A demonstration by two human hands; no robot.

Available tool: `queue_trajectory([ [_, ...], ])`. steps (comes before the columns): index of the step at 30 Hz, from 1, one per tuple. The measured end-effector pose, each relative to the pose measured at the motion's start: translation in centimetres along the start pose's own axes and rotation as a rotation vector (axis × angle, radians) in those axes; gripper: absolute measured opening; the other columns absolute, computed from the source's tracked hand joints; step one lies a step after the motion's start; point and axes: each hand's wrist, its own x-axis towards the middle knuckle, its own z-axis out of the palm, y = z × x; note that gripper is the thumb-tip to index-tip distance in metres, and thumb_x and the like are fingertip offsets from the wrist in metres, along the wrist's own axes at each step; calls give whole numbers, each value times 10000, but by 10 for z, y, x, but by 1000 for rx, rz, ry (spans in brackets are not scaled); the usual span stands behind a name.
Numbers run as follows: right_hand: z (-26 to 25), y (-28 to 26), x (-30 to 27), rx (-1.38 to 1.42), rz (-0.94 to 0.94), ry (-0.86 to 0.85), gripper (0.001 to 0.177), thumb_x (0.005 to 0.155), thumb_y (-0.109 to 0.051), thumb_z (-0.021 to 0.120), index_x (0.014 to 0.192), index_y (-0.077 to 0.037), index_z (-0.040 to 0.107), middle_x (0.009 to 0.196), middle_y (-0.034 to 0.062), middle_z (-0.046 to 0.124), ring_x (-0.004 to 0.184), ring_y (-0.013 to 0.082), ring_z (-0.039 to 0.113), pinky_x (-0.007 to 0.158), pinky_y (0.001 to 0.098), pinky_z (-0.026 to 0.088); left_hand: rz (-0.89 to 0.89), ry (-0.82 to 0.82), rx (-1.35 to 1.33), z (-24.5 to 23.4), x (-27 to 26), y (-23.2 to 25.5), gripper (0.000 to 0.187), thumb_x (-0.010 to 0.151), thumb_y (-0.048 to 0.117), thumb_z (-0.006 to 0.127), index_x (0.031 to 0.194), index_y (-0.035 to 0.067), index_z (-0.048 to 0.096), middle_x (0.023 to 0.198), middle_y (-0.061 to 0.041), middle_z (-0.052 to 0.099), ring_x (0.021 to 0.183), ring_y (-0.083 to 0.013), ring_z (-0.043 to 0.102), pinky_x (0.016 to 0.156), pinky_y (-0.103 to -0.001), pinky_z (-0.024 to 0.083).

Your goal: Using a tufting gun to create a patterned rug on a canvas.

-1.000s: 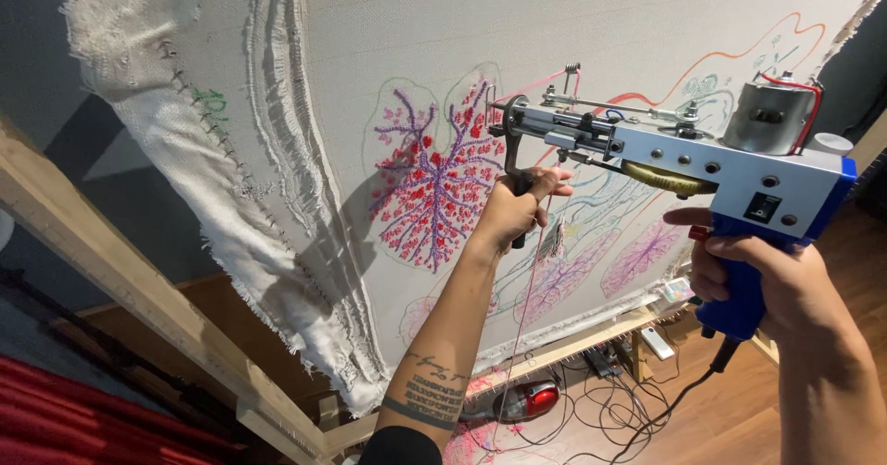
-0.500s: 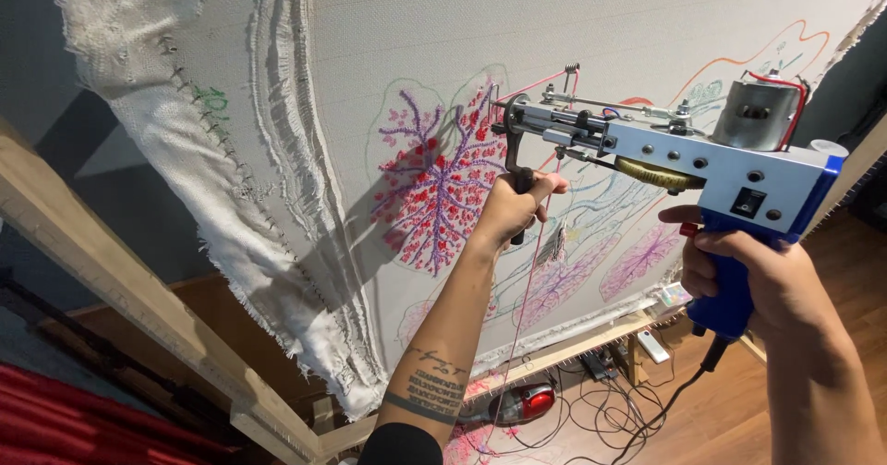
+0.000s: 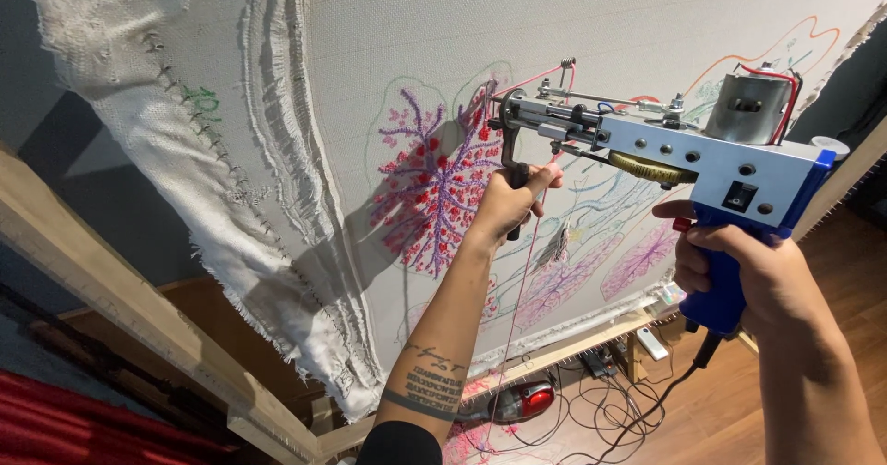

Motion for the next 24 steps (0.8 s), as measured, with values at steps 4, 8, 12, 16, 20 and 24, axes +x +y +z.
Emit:
queue_trajectory([
  [4,3,1,3,-38,9,30,293,749,-79,523,996,46,620,516,70,447,407,149,410,376,235,307,-5,6,-9,-3,3,0,193,799,212,638,790,21,664,765,-34,672,414,-71,484,331,-183,289],
  [8,5,6,8,10,15,29,318,755,-57,505,1037,59,593,552,78,469,422,143,430,370,222,316,20,11,-8,-6,8,-1,187,794,210,646,755,28,669,742,-42,663,411,-88,481,350,-193,297],
  [12,23,2,12,-11,38,72,266,754,-43,545,1000,30,614,535,60,475,421,128,427,373,215,317,93,58,40,-10,28,-10,191,758,216,649,702,36,677,923,-94,704,523,-96,508,402,-221,435],
  [16,34,16,25,-5,52,63,248,761,-6,544,997,27,615,569,69,491,443,144,446,383,248,361,121,26,-7,-23,52,-17,196,766,196,668,820,11,702,554,-50,557,436,-94,419,370,-229,386],
  [20,46,22,33,73,39,33,193,769,10,529,952,16,589,555,62,450,446,147,415,404,251,332,-22,120,162,-27,57,1,337,715,281,685,925,18,711,631,-31,594,427,-97,450,385,-202,411],
  [24,50,28,39,92,57,69,188,742,75,507,913,28,570,539,76,434,424,160,394,387,255,313,-50,119,144,-31,64,2,415,673,265,714,980,-14,691,678,-44,622,417,-93,430,374,-193,410],
])
